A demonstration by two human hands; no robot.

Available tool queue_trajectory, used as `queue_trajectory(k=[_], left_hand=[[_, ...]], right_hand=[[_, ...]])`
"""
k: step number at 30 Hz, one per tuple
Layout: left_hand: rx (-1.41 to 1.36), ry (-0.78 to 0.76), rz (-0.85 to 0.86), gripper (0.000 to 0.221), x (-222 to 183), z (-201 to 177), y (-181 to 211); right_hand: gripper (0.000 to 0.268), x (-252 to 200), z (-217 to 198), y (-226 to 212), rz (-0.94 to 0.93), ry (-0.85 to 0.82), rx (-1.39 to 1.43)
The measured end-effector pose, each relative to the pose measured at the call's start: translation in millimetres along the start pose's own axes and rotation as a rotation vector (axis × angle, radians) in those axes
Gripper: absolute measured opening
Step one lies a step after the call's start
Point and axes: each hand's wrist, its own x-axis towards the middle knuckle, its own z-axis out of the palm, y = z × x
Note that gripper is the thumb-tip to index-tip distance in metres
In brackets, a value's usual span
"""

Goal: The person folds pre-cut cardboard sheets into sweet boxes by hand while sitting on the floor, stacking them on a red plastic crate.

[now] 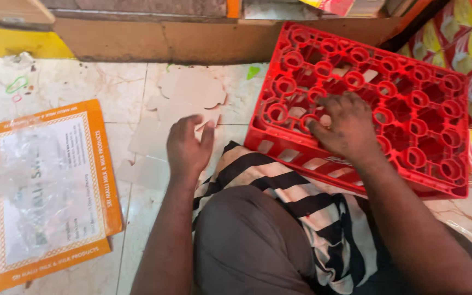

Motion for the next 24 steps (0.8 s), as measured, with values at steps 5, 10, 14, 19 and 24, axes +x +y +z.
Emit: queue_trajectory(k=[5, 10, 14, 19, 24], left_hand=[[0.558, -0.19, -0.088, 0.075, -106, 0, -85], [0.691, -0.3, -0.074, 0.055, -120, 20, -102], [0.621, -0.488, -0.155, 0.052, -118, 8, -87], [0.766, -0.199, -0.013, 0.042, -143, -11, -94], [0.828, -0.044, 0.134, 0.035, -161, -15, -114]], right_hand=[[0.061, -3, 4, 9, -0.041, 0.015, 0.025], [0.059, -1, 2, 10, -0.082, 0.002, 0.031], [0.058, 2, -3, 5, 0.005, -0.063, 0.035], [0.057, 8, -6, -6, 0.014, -0.07, -0.022], [0.059, 8, -24, -22, 0.176, -0.214, 0.018]])
